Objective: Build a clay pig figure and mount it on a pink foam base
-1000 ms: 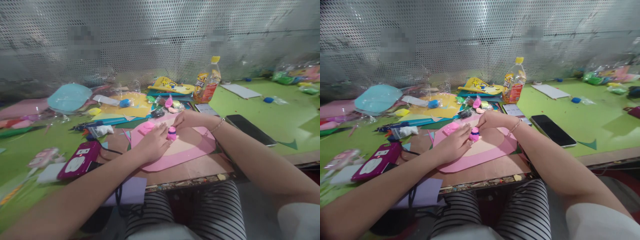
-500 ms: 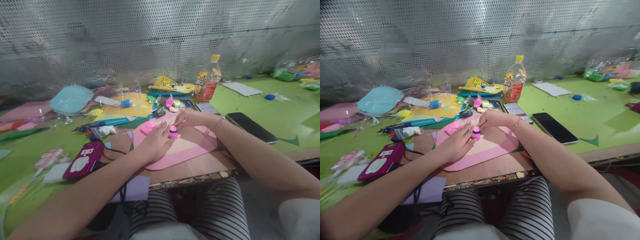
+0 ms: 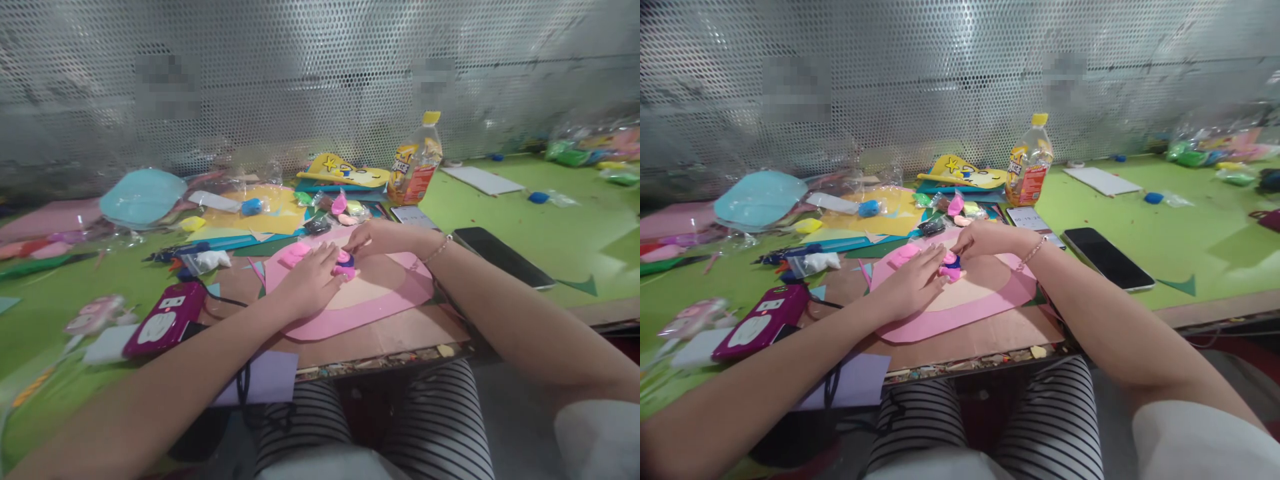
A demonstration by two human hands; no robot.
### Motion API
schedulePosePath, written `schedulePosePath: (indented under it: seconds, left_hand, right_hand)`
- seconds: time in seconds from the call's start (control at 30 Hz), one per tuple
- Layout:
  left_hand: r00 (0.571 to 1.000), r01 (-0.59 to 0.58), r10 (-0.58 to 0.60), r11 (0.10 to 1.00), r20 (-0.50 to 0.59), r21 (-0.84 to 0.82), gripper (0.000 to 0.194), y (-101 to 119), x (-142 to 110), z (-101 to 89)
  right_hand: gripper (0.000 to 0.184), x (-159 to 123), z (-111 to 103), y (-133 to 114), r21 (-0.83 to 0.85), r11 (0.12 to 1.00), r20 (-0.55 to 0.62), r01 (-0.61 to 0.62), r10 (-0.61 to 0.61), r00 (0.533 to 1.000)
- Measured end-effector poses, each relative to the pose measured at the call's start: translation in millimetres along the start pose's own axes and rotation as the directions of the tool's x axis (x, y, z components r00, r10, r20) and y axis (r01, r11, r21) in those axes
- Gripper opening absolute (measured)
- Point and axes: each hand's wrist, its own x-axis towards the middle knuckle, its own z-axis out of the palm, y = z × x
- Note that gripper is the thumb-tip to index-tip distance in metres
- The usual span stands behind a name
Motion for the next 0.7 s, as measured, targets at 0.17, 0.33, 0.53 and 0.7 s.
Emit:
schedulePosePath:
  seconds: [0.17, 0.33, 0.53, 0.7]
  left_hand:
    - [1.000, 0.016, -0.016, 0.998, -0.007, -0.059, 0.053, 1.7, 0.8, -1.1]
    - [1.000, 0.009, -0.011, 0.994, -0.017, -0.113, 0.050, 0.8, 2.1, -1.3]
    - [0.999, -0.009, 0.001, 0.989, -0.048, -0.149, 0.044, -1.4, 1.8, -0.6]
    - [0.996, 0.028, -0.032, 0.998, -0.078, -0.051, 0.049, 3.8, -0.5, -3.4]
  right_hand:
    - [0.023, 0.9, 3.6, -4.0, 0.083, 0.996, -0.039, -0.024, 0.028, 0.999]
    - [0.019, 3.3, 8.9, -7.0, 0.062, 0.996, -0.062, -0.064, 0.068, 0.996]
    - [0.023, 5.1, 14.3, -10.6, 0.102, 0.989, -0.084, -0.108, 0.116, 0.990]
    - [0.024, 5.1, 13.1, -8.1, 0.125, 0.988, -0.084, -0.088, 0.099, 0.992]
